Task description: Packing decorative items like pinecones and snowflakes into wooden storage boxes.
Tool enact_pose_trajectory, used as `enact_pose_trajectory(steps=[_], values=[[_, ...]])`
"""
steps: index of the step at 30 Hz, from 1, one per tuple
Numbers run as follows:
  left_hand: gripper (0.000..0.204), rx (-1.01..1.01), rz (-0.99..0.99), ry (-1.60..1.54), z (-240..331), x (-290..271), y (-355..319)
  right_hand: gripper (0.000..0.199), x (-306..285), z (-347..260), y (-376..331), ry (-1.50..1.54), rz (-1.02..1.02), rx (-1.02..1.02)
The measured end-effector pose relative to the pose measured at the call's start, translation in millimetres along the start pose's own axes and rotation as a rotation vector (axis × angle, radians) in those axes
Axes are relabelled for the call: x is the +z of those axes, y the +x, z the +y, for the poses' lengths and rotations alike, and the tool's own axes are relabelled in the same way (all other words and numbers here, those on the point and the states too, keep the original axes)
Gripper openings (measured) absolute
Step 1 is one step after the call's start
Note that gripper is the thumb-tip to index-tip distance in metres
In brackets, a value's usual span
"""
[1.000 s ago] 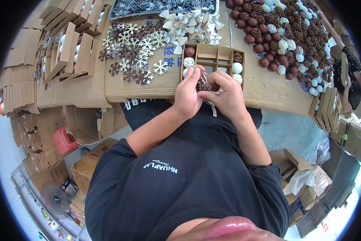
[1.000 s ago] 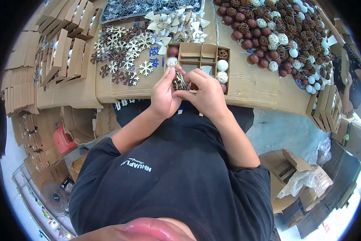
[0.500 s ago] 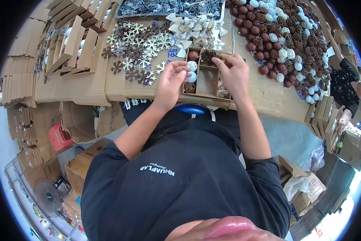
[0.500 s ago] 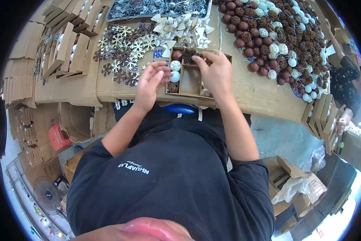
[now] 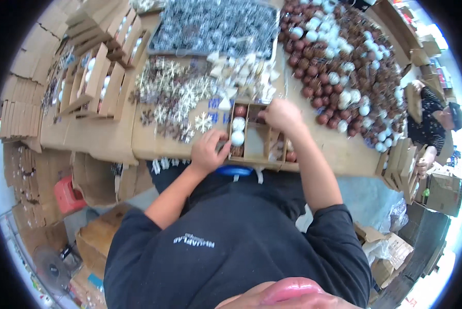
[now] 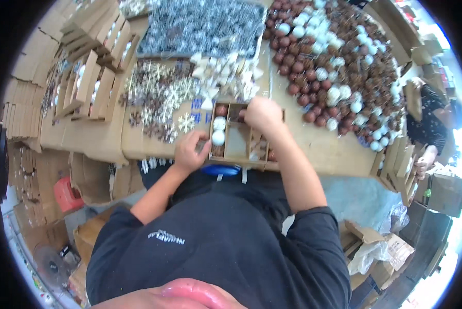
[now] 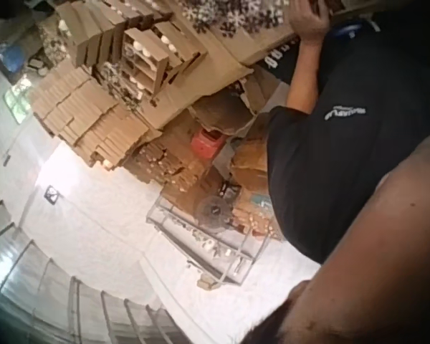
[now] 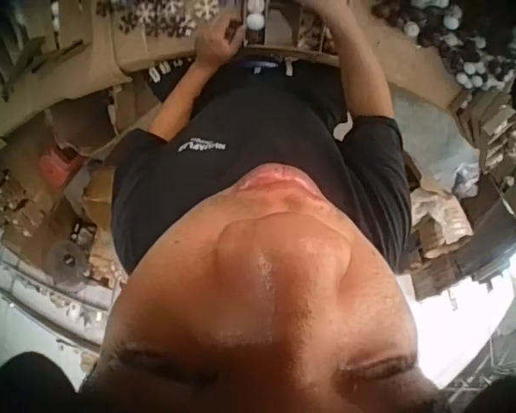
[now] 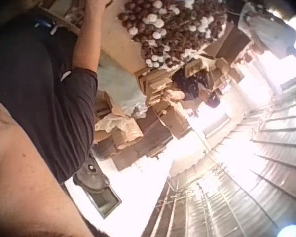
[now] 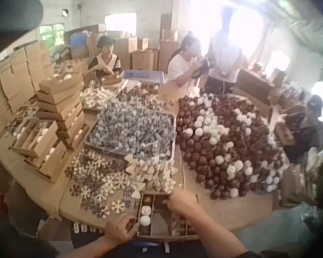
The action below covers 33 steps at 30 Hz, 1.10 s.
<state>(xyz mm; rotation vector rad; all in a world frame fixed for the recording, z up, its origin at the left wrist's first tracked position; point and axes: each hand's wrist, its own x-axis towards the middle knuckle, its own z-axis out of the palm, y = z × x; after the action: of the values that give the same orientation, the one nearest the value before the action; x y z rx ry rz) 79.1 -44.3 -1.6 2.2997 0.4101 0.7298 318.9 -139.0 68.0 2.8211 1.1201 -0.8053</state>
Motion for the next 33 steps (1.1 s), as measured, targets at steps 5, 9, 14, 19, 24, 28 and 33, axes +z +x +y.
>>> enact_pose_trajectory(steps=[5,9,14,19,24,28,33], values=[[0.016,-0.027,-0.055,0.009,3.8,0.4,-5.4,0.042,-10.4,-7.3,-6.1,-0.065,0.062,0.019],[0.016,0.004,-0.055,-0.017,9.5,-2.6,0.2,0.035,-9.1,-4.9,-19.3,-0.017,0.173,-0.041],[0.015,0.048,-0.273,-0.029,4.3,-25.1,13.7,0.035,0.9,40.2,-47.7,0.441,0.719,-0.131],[0.011,0.209,-0.332,0.101,-11.1,-22.1,22.0,0.03,37.2,125.3,-73.5,0.606,0.849,0.095],[0.013,0.212,-0.382,0.167,-12.2,-20.1,22.4,0.028,88.4,163.2,-92.0,0.258,0.837,-0.122],[0.02,0.254,-0.412,0.233,-12.9,-19.9,22.1,0.026,86.4,154.2,-86.0,0.191,0.808,-0.131],[0.022,0.292,-0.501,0.249,-15.1,-19.3,24.7,0.027,84.0,155.8,-90.1,0.199,0.745,-0.164]])
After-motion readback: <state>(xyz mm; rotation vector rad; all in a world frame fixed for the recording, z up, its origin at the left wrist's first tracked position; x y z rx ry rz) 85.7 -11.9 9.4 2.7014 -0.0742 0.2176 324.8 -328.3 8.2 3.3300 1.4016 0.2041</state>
